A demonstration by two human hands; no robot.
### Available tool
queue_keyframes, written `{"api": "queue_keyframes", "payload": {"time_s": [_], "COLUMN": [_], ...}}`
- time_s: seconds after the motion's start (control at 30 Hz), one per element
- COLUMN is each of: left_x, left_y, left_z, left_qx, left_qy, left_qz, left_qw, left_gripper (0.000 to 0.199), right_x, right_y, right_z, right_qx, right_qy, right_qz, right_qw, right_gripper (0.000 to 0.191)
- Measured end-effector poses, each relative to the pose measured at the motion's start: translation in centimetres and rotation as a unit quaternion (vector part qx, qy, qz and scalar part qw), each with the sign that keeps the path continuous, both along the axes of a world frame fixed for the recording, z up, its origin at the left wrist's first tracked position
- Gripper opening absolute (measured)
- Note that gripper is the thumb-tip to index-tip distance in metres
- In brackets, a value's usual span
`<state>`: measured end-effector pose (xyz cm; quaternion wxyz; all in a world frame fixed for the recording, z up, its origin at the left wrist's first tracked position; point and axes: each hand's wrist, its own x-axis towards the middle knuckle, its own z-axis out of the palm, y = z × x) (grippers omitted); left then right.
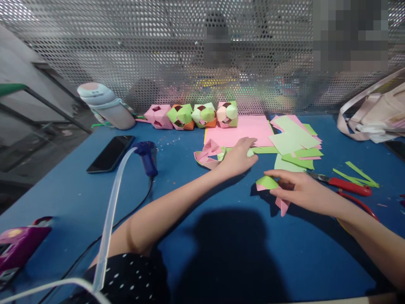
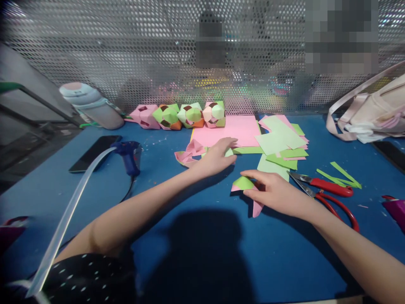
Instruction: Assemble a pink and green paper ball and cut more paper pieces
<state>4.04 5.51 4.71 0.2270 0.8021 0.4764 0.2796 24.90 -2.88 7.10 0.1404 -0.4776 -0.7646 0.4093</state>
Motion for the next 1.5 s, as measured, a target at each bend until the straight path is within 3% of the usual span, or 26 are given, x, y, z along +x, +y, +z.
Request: {"api": "queue_keyframes", "payload": {"time_s": [0.13,0.23,0.37,0.5,0.63,0.73,0.83,1.03,1.23,1.5], "left_x": [-2.3,-4.1,-6.0,-6.9,-7.5,-8.5,-9.5,-9.7,-9.6,-10.1], "left_y": [-3.3,-6.4,-9.6,-11.3,-11.2,-10.3,-9.0,-7.2,-7.0,-6.9], "left_z": [1.2,0.5,-1.4,-2.3,-2.0,-1.5,-0.9,0.3,0.1,-0.6], "left_qx": [-0.135,-0.166,-0.041,0.049,0.075,0.067,0.013,-0.056,-0.089,-0.083], "left_qy": [-0.141,-0.144,-0.018,0.107,0.172,0.173,0.166,0.162,0.139,0.078], "left_qz": [0.027,0.019,0.013,-0.001,-0.008,-0.048,-0.107,-0.181,-0.169,-0.137], "left_qw": [0.98,0.976,0.999,0.993,0.982,0.982,0.98,0.968,0.972,0.984], "left_gripper": [0.054,0.049,0.047,0.053,0.061,0.073,0.081,0.071,0.056,0.06], "right_x": [1.4,1.7,0.5,-0.6,0.5,1.9,2.4,1.9,1.9,0.8], "right_y": [0.1,-0.3,-1.2,-1.9,-1.8,-1.2,-0.5,0.5,0.3,-0.5], "right_z": [0.0,-0.2,-1.3,-2.3,-1.8,-1.3,-1.4,-2.3,-3.0,-3.9], "right_qx": [-0.015,0.036,0.222,0.275,0.28,0.256,0.206,0.159,0.137,0.176], "right_qy": [0.018,-0.033,-0.131,-0.205,-0.26,-0.233,-0.209,-0.167,-0.137,-0.068], "right_qz": [-0.083,-0.124,-0.088,-0.02,-0.004,0.053,0.102,0.123,0.111,0.028], "right_qw": [0.996,0.991,0.962,0.939,0.924,0.937,0.951,0.965,0.975,0.982], "right_gripper": [0.051,0.046,0.038,0.047,0.07,0.084,0.09,0.078,0.074,0.069]}}
